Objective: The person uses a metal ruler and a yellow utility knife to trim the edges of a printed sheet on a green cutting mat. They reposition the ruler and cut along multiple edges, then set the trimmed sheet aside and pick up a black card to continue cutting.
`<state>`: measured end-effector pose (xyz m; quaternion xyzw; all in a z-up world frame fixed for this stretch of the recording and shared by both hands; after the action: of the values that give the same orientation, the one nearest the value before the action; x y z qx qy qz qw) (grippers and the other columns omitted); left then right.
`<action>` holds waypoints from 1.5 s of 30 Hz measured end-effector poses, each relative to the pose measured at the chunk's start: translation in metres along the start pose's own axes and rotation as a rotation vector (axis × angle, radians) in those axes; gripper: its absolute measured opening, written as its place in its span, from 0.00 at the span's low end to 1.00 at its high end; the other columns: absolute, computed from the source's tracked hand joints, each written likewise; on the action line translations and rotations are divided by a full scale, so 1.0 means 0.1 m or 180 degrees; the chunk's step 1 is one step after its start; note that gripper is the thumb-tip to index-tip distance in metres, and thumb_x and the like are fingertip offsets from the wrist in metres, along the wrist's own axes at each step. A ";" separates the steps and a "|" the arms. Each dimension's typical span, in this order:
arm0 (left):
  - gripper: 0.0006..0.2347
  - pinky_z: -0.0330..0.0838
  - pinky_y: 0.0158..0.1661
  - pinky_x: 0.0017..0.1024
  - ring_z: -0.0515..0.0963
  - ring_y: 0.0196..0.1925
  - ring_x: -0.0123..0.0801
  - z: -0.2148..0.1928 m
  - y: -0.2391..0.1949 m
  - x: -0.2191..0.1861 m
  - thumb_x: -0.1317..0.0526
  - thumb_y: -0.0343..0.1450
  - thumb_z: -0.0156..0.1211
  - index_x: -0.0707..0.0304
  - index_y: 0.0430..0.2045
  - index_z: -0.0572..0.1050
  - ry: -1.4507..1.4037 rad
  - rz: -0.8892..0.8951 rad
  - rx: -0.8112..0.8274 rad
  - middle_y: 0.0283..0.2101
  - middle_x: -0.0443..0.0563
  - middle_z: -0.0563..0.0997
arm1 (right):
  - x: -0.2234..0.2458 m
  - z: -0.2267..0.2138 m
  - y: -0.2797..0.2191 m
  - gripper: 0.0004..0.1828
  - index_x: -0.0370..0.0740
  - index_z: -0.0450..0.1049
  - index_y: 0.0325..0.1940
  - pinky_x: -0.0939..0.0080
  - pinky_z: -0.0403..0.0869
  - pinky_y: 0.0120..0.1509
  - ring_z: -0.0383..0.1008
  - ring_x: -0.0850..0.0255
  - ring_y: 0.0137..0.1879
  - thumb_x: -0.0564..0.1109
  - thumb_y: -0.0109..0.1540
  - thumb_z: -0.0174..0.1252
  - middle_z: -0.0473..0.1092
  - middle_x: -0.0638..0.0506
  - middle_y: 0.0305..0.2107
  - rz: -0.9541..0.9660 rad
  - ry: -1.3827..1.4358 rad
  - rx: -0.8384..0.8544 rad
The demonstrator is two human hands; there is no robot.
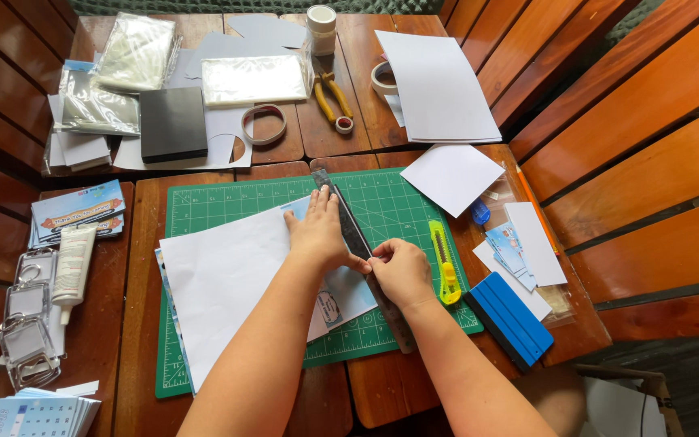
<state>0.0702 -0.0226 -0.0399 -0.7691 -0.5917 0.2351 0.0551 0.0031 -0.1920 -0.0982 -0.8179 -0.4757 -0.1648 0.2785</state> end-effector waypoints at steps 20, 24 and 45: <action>0.62 0.33 0.71 0.69 0.42 0.82 0.40 0.05 -0.02 0.05 0.32 0.43 0.79 0.57 0.71 0.53 -0.0469 0.0148 -0.0156 0.80 0.56 0.44 | -0.65 -1.05 0.20 0.04 0.53 0.84 0.42 0.54 0.77 0.52 0.81 0.54 0.43 0.48 0.63 0.67 0.79 0.53 0.30 -0.0925 0.0255 -0.1502; 0.61 0.38 0.70 0.72 0.45 0.82 0.43 0.06 -0.02 0.03 0.30 0.43 0.76 0.57 0.71 0.54 -0.0233 0.0211 -0.0155 0.80 0.58 0.46 | -0.95 -1.12 0.32 0.05 0.52 0.84 0.42 0.51 0.77 0.53 0.80 0.49 0.45 0.50 0.68 0.64 0.78 0.50 0.31 -0.1178 -0.0151 -0.1992; 0.30 0.45 0.70 0.64 0.46 0.80 0.54 -0.30 -1.64 1.84 0.52 0.63 0.74 0.59 0.58 0.68 -0.1196 -0.0640 -0.2499 0.78 0.61 0.49 | -0.12 -0.39 -0.81 0.31 0.59 0.75 0.57 0.47 0.77 0.59 0.80 0.49 0.49 0.64 0.52 0.73 0.74 0.49 0.38 -0.1164 -0.0471 -0.0207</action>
<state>-0.0270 0.2034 -0.0090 -0.6144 -0.7077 0.1218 -0.3269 -0.0738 -0.1919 -0.0498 -0.7363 -0.6299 -0.1674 0.1817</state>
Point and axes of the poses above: each hand's wrist, its own y-axis towards the middle knuckle, its own z-axis out of the palm, x = y × z, the point moved 9 cm from there along y, towards the middle knuckle
